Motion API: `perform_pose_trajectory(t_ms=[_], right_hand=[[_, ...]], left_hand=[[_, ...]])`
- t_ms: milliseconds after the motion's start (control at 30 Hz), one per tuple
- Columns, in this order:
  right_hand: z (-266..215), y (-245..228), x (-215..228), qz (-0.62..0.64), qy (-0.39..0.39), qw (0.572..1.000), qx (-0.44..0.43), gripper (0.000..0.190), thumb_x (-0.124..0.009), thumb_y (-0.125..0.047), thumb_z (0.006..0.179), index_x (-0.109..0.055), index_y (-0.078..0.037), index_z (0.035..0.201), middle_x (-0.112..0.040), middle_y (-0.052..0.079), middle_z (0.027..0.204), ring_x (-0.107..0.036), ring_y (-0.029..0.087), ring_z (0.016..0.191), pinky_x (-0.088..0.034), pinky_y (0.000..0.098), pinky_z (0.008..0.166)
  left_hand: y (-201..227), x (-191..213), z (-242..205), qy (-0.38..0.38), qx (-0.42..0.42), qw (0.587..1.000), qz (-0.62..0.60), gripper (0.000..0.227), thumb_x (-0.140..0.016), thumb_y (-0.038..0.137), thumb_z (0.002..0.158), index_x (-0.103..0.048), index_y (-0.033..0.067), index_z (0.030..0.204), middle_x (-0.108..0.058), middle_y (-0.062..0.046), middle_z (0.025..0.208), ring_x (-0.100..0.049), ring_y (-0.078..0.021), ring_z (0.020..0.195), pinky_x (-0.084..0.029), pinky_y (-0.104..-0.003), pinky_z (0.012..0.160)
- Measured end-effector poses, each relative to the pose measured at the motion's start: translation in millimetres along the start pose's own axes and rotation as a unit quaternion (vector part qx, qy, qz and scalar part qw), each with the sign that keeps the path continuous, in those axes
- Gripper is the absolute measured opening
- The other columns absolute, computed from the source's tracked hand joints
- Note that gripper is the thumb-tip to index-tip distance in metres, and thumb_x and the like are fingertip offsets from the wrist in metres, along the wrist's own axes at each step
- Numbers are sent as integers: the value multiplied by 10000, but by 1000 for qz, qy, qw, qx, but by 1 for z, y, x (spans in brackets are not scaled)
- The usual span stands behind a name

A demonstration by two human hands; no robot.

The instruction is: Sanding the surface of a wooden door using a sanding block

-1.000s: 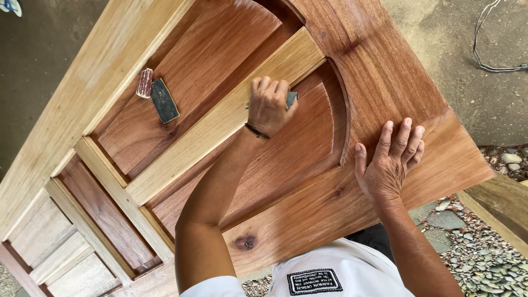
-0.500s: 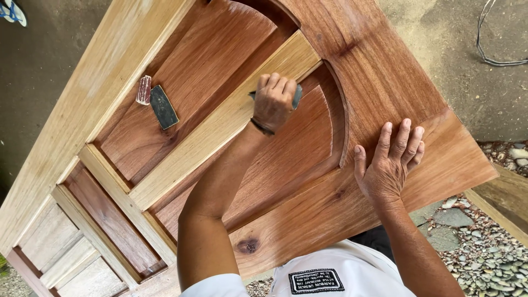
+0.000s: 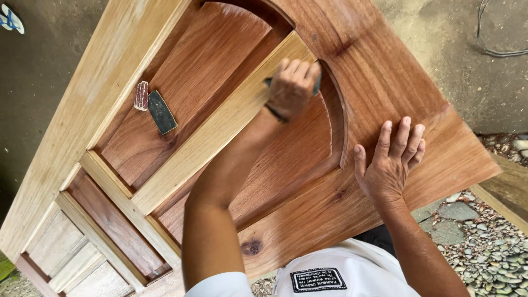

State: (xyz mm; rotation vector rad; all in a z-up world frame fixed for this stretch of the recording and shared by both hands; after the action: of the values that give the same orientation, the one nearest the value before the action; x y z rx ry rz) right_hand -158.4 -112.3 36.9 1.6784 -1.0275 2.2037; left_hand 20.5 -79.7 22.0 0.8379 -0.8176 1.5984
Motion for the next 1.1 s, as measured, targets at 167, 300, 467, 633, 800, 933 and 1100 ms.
perform_pose_trajectory(t_ms=[167,300,467,633,800,933,1100], right_hand=[[0,-3,1,-6,-5,1000,5,591,-548,-295,843,-395,106,1249,-197,304,1329,-98,479,1199,-66,524,941],[-1,1,-1,4,-7,1000,2,608,-548,-308,836,-379,90,1262,-177,297,1333,-78,478,1197,-60,535,938],[1,1,0,-4,2,1000,1,602,-539,-312,833,-379,85,1257,-199,305,1323,-109,486,1193,-76,538,933],[1,-4,3,-1,7,1000,12,589,-543,-296,834,-387,92,1249,-215,308,1318,-122,491,1190,-85,531,934],[0,0,0,-4,5,1000,8,597,-551,-304,829,-399,95,1246,-215,308,1323,-118,487,1193,-70,532,936],[0,-3,4,-1,-3,1000,3,601,-560,-295,829,-387,94,1253,-196,305,1327,-96,484,1196,-66,537,938],[3,-6,5,16,-47,998,-22,571,-535,-279,850,-343,70,1259,-173,275,1334,-111,467,1213,-113,601,961]], left_hand=[[-2,1,-13,6,19,1000,-11,53,-452,77,722,-493,71,757,-396,-33,571,-445,-187,519,-347,-300,523],[-16,30,-38,-30,45,999,1,162,-390,179,811,-474,81,714,-375,-20,553,-437,-170,487,-348,-276,490],[-11,2,-17,-10,41,999,-8,93,-405,108,773,-492,76,760,-400,-19,555,-448,-171,481,-360,-284,484],[-12,7,-12,13,59,998,20,87,-410,103,742,-495,91,760,-390,-17,545,-450,-173,469,-352,-301,472],[-25,20,-43,-37,97,994,-29,61,-433,163,744,-473,118,733,-408,-10,544,-474,-160,487,-350,-288,491],[-12,9,-6,-8,74,997,-24,83,-446,93,728,-484,96,801,-464,-20,567,-505,-172,507,-378,-299,519],[-20,7,-3,-37,127,991,-34,208,-424,247,872,-537,84,808,-504,57,458,-464,-67,339,-533,-390,587]])
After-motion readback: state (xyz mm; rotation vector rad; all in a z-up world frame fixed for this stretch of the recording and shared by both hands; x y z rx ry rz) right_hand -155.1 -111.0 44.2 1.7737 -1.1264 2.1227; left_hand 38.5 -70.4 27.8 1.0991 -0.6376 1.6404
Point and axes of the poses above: each hand's wrist, its own z-axis towards the middle knuckle, its own x-axis out of the back of the hand, y = z × x, the point moved 10 cm from there along z, towards the middle knuckle
